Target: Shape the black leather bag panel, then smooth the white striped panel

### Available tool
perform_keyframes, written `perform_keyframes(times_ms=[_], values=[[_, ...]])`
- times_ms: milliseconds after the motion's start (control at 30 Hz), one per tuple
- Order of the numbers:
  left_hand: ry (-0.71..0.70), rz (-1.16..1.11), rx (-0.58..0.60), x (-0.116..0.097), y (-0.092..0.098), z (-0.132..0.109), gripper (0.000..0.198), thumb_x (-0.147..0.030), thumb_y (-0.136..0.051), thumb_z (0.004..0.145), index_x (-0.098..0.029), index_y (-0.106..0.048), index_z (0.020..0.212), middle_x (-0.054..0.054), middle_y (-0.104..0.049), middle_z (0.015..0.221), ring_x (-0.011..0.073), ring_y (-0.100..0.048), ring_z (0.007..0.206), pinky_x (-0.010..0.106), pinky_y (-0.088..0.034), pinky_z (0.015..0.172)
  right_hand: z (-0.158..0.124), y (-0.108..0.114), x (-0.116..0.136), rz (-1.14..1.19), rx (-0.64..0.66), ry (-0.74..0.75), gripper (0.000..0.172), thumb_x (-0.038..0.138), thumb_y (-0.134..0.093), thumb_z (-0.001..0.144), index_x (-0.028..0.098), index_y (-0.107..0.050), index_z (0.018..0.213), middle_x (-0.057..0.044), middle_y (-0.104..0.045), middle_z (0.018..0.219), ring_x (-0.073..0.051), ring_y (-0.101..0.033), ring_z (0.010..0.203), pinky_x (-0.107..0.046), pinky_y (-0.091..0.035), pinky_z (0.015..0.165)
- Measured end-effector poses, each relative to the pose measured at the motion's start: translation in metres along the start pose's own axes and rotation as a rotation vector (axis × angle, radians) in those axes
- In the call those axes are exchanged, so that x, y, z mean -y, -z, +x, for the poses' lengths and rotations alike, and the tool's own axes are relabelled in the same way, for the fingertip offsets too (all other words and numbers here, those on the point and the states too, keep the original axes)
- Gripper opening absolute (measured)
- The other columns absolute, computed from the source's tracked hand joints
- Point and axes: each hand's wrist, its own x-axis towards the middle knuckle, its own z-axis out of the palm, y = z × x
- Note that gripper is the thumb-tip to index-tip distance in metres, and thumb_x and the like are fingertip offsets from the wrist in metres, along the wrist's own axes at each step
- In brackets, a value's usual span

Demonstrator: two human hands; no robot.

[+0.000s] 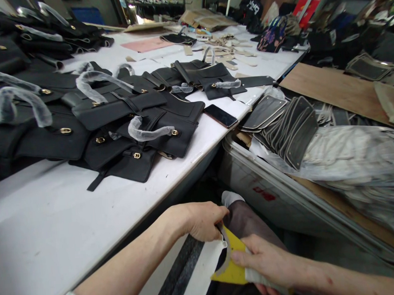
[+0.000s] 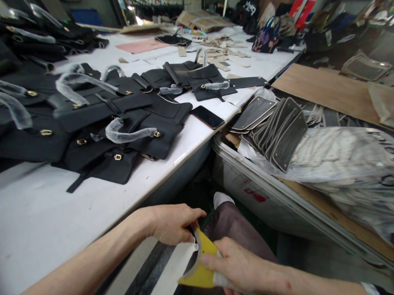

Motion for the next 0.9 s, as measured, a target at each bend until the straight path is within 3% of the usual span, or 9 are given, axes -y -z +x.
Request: perform_keyframes(times_ms=[367,600,800,900], values=[[-0.057,0.053,0.021,0.007,0.005,0.000,0.045,-0.029,-0.068,0.077,-0.018,-0.061,0.120,0.007,-0.072,0.105,0.0235,-0.069,0.094,0.027,-0.051,0.073,0.007,-0.012,-0.001,0.047,-0.059,-0.025,0.059,0.072,-0.046,0.085,0.015,-0.057,0.091,0.002,-0.054,0.045,-0.009,-0.043,0.027,-0.013,-0.032,0.026],[-0.060,0.064,0.046,0.006,0.008,-0.001,0.057,-0.029,-0.074,0.077,-0.018,-0.056,0.131,0.005,-0.071,0.113,0.0198,-0.067,0.100,0.024,-0.050,0.080,0.008,-0.019,-0.003,0.035,-0.096,-0.043,0.058,0.070,-0.044,0.087,0.014,-0.058,0.096,0.002,-0.054,0.046,-0.009,-0.044,0.028,-0.014,-0.034,0.027],[-0.058,0.070,0.039,0.008,0.007,-0.003,0.057,-0.029,-0.075,0.077,-0.018,-0.058,0.130,0.006,-0.071,0.113,0.0193,-0.067,0.099,0.024,-0.049,0.078,0.007,-0.013,-0.002,-0.079,-0.120,-0.097,0.053,0.064,-0.041,0.091,0.014,-0.057,0.088,0.000,-0.055,0.046,-0.010,-0.046,0.028,-0.015,-0.032,0.027],[-0.088,0.060,0.022,0.008,0.004,-0.003,0.051,-0.027,-0.073,0.077,-0.021,-0.061,0.127,0.003,-0.072,0.111,0.0179,-0.067,0.098,0.022,-0.049,0.077,0.009,-0.008,0.002,-0.124,-0.118,-0.080,0.052,0.063,-0.042,0.092,0.014,-0.058,0.096,0.001,-0.057,0.048,-0.010,-0.047,0.029,-0.015,-0.033,0.028]])
